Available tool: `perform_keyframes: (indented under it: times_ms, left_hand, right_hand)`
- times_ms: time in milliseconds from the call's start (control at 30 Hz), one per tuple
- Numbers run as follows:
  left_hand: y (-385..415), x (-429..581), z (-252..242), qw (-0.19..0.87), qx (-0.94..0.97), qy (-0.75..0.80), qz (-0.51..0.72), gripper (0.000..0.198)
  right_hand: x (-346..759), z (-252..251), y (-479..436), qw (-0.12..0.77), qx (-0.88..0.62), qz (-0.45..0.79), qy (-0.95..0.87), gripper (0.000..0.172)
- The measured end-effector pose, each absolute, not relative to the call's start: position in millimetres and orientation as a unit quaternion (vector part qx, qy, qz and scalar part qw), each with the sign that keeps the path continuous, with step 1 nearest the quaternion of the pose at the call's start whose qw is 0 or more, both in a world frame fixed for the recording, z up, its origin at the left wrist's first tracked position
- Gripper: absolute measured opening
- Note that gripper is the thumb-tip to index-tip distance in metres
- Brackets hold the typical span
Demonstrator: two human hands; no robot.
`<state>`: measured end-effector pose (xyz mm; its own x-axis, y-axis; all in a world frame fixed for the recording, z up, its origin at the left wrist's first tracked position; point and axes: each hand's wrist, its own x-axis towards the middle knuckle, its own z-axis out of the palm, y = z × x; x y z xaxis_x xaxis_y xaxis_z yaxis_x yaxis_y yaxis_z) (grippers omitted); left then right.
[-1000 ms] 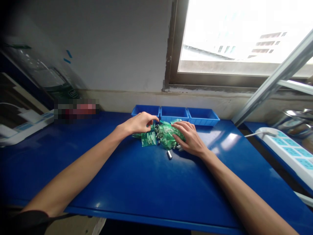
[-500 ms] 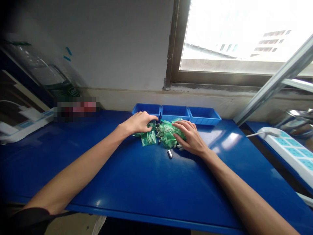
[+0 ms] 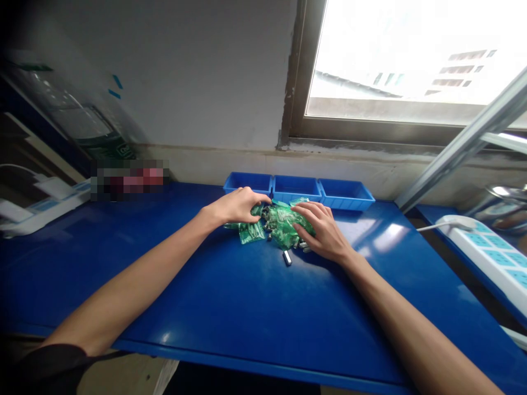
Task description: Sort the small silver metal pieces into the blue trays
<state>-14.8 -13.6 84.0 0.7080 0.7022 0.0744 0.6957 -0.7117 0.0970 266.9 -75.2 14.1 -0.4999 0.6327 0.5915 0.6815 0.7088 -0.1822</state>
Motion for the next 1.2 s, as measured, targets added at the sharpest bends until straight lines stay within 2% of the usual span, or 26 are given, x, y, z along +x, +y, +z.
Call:
perform_keyframes:
  times_ms: [267, 400, 567, 733, 833, 1033, 1100, 1200]
  left_hand:
    - [-18, -8, 89, -0.042, 0.921, 0.383, 0.058, 0.053]
    - [-18, -10, 100, -0.045, 0.914, 0.394, 0.091, 0.048]
    - [-16, -18, 115, 0.017, 0.911, 0.363, 0.196, 0.039]
    - [-26, -15, 123, 0.144, 0.898, 0.293, 0.294, 0.034]
    - [-37, -5, 126, 0.240, 0.881, 0.254, 0.318, 0.032]
    - [-40, 26, 120, 0.372, 0.849, 0.222, 0.301, 0.035]
    - [-33, 36, 117, 0.379, 0.845, 0.236, 0.295, 0.038]
    - [-20, 48, 111, 0.355, 0.849, 0.275, 0.276, 0.040]
  right_hand:
    - [267, 14, -75, 0.327, -0.379, -0.040, -0.865, 0.043]
    - [267, 14, -75, 0.331, -0.377, -0.044, -0.864, 0.043]
    - [266, 18, -79, 0.366, -0.381, -0.065, -0.846, 0.039]
    - [257, 27, -86, 0.437, -0.379, -0.065, -0.813, 0.032]
    - [247, 35, -93, 0.472, -0.399, 0.013, -0.786, 0.032]
    - [237, 46, -98, 0.530, -0.419, 0.378, -0.633, 0.036]
    - [243, 46, -93, 0.540, -0.427, 0.429, -0.585, 0.041]
    - [261, 43, -84, 0.562, -0.454, 0.435, -0.538, 0.044]
